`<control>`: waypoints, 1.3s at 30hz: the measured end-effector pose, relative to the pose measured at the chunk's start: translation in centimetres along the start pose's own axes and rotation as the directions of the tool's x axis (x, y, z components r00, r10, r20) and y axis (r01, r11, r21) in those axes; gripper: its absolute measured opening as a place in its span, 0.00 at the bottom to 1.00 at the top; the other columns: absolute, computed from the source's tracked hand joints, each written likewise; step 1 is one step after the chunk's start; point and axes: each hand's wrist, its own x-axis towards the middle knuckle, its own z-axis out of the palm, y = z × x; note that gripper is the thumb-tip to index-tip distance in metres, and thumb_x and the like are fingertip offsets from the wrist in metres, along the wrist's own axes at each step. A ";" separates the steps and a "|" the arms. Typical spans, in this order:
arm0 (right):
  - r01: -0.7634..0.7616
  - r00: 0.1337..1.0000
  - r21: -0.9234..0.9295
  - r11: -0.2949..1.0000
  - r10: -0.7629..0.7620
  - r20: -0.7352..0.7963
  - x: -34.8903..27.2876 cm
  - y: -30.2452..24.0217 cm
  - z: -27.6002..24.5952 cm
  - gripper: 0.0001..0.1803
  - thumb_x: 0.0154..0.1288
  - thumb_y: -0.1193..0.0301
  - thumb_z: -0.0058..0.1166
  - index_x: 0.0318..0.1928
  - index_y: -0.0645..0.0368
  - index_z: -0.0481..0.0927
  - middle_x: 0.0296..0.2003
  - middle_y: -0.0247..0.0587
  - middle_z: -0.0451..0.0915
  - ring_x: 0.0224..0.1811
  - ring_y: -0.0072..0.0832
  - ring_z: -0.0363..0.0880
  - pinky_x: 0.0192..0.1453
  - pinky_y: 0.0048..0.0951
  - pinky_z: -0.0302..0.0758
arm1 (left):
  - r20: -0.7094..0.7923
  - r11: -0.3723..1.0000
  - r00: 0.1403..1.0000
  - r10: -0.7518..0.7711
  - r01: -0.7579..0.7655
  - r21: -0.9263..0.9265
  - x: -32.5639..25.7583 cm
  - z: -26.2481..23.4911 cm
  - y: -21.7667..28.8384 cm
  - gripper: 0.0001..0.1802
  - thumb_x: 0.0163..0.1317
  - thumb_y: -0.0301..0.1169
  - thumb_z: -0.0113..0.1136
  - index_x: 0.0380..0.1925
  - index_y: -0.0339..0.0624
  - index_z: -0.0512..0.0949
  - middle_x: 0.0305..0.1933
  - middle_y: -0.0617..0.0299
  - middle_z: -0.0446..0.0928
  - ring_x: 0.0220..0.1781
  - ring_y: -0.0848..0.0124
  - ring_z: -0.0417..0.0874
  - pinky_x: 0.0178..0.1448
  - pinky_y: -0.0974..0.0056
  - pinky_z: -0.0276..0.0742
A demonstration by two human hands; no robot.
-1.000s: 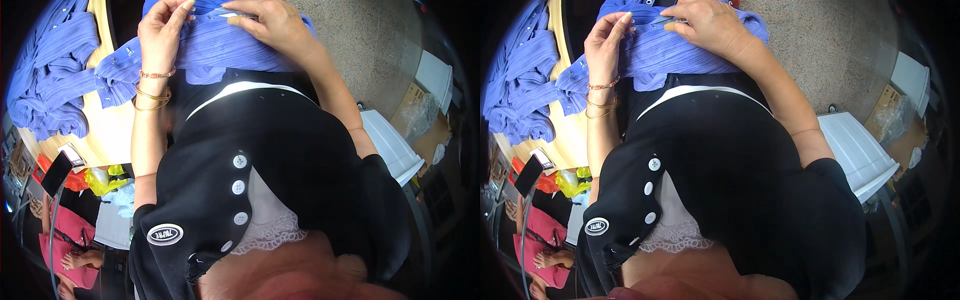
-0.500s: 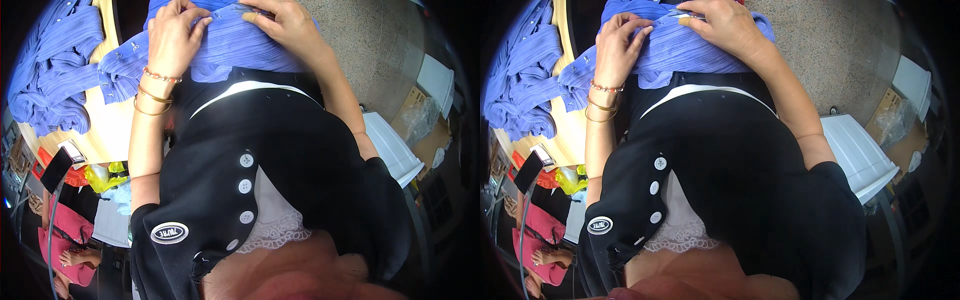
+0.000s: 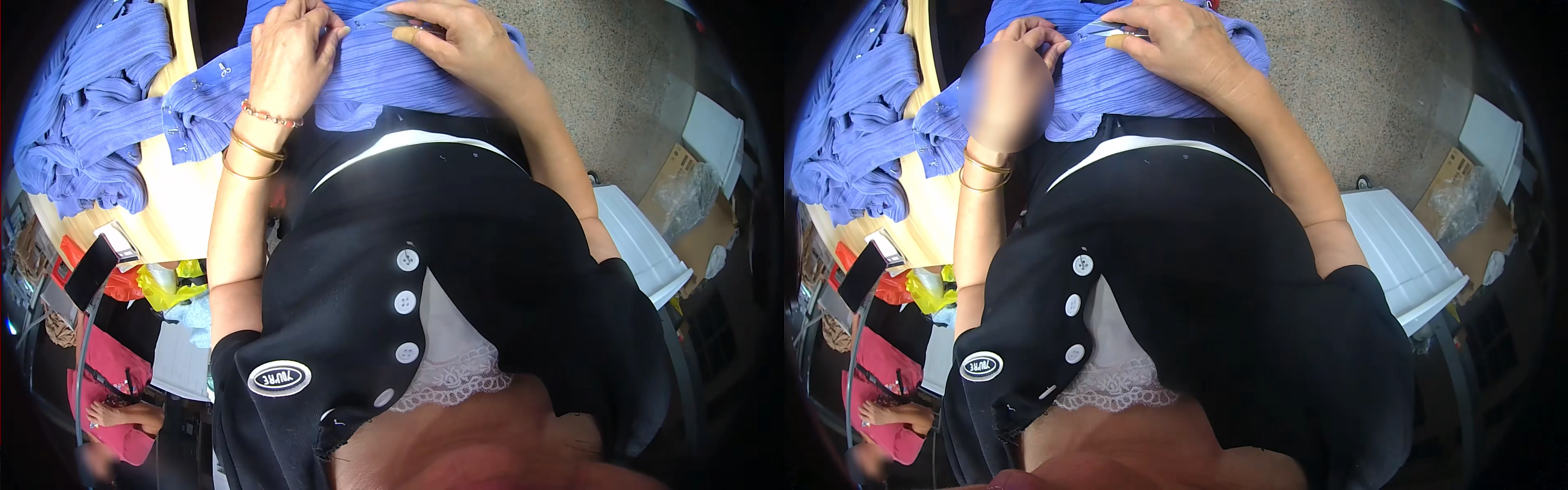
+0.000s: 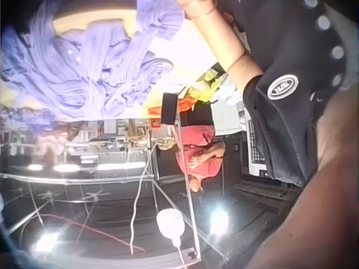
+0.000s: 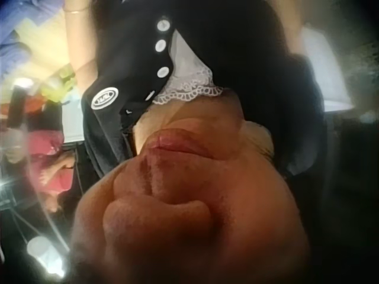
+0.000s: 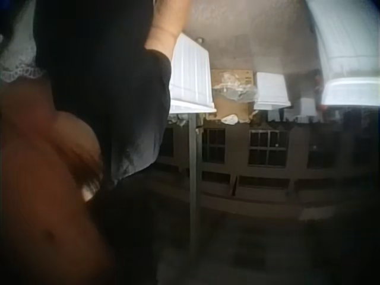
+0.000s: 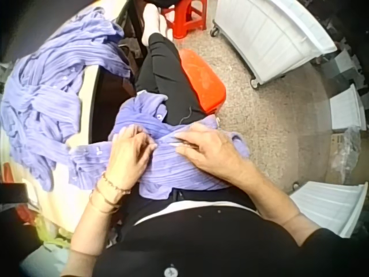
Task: The person picks up a garment from the table, spreads it open, and trims loose threads along its fasteners using thread snips.
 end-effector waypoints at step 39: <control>-0.066 0.997 0.123 0.990 0.062 0.042 -1.0 0.0 0.8 0.19 0.61 0.63 0.63 0.51 0.55 0.83 0.36 0.43 0.80 0.38 0.36 0.81 0.45 0.33 0.78 | 0.049 0.992 0.993 -0.108 0.111 -0.066 0.2 -1.3 -0.6 0.13 0.66 0.37 0.61 0.45 0.43 0.80 0.41 0.58 0.81 0.43 0.57 0.81 0.49 0.56 0.76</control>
